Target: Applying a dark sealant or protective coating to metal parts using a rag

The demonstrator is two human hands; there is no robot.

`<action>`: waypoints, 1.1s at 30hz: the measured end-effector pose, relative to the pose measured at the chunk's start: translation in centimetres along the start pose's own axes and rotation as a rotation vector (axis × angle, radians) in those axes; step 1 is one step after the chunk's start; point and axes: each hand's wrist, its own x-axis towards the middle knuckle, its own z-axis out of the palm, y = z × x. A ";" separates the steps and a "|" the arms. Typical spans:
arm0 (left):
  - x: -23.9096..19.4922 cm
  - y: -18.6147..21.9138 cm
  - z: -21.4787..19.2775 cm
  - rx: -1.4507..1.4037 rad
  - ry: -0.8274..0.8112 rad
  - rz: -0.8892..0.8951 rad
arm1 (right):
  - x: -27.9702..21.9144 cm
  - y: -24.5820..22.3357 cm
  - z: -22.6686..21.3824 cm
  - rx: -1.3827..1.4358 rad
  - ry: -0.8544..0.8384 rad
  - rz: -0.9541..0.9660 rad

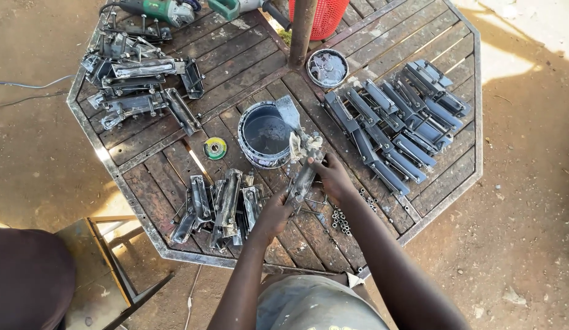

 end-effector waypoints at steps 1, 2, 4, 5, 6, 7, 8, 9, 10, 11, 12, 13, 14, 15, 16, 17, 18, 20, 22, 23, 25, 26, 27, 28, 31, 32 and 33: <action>-0.5 0.8 0.5 -0.003 0.002 0.000 | 0.1 -1.1 0.2 -0.003 -0.002 0.001; -1.0 1.6 1.0 -0.017 0.035 0.022 | 0.1 -2.1 0.5 -0.278 0.037 -0.078; -2.0 3.1 1.0 -0.032 0.078 0.043 | 0.5 -4.3 1.0 -0.554 0.064 -0.159; -2.4 3.7 0.7 -0.043 0.102 0.057 | 0.8 -5.4 1.1 -0.671 0.165 -0.219; -2.8 4.2 0.5 -0.055 0.126 0.070 | 1.0 -6.5 1.1 -0.787 0.266 -0.281; -3.5 5.3 0.1 -0.056 0.131 0.071 | 2.5 -5.4 1.1 -0.789 0.261 -0.283; -4.2 6.3 -0.3 -0.024 0.169 0.079 | 4.1 -4.4 1.1 -0.800 0.231 -0.197; -4.8 7.4 -0.6 0.007 0.204 0.090 | 5.7 -3.6 0.8 -0.812 0.205 -0.113; -4.5 6.9 -0.8 0.003 0.206 0.094 | 6.5 -3.0 0.9 -0.816 0.203 -0.117; -4.2 6.4 -1.0 0.004 0.249 0.071 | 7.4 -2.4 1.1 -0.676 0.132 -0.038; -3.8 5.9 -1.3 0.004 0.292 0.048 | 8.2 -1.8 1.2 -0.536 0.061 0.040; -3.9 6.0 -1.8 0.003 0.296 0.047 | 8.2 -1.7 1.3 -0.538 0.057 0.040; -3.9 6.1 -2.3 0.020 0.339 0.023 | 8.2 -1.6 1.3 -0.509 0.093 -0.058; -3.7 6.2 -2.8 0.037 0.383 0.000 | 8.4 -1.6 1.4 -0.478 0.128 -0.159; -4.1 7.1 -3.2 0.036 0.388 0.001 | 6.9 -3.2 2.2 -0.479 0.123 -0.161; -4.6 8.0 -3.5 0.036 0.417 -0.029 | 5.4 -4.8 2.7 -0.430 0.159 -0.289; -5.0 9.0 -3.7 0.037 0.447 -0.059 | 3.9 -6.4 3.2 -0.379 0.195 -0.417; -4.7 9.7 -4.8 0.045 0.468 -0.108 | 4.2 -8.4 3.2 -0.381 0.199 -0.475; -4.9 10.8 -5.8 0.055 0.500 -0.164 | 3.5 -10.5 4.4 -0.380 0.191 -0.526; -5.1 11.6 -6.2 0.061 0.514 -0.132 | 2.9 -11.7 5.4 -0.364 0.108 -0.505; -4.6 11.4 -7.5 0.064 0.531 -0.099 | 3.3 -12.6 6.5 -0.350 0.020 -0.486; -4.0 10.2 -8.3 0.115 0.565 -0.074 | 4.4 -12.2 6.5 -0.449 -0.017 -0.473; -3.4 9.1 -9.2 0.168 0.601 -0.050 | 5.6 -11.7 6.5 -0.546 -0.056 -0.459; -3.3 9.7 -9.2 0.165 0.607 -0.050 | 5.9 -11.7 7.4 -0.548 -0.063 -0.460; -3.2 10.8 -9.2 0.127 0.701 -0.031 | 6.7 -11.3 9.5 -0.797 -0.076 -0.465; -3.2 10.8 -9.2 0.110 0.732 -0.030 | 6.9 -11.2 9.9 -0.883 -0.099 -0.475; -3.3 10.8 -9.2 0.092 0.766 -0.033 | 7.0 -11.0 10.3 -0.969 -0.126 -0.483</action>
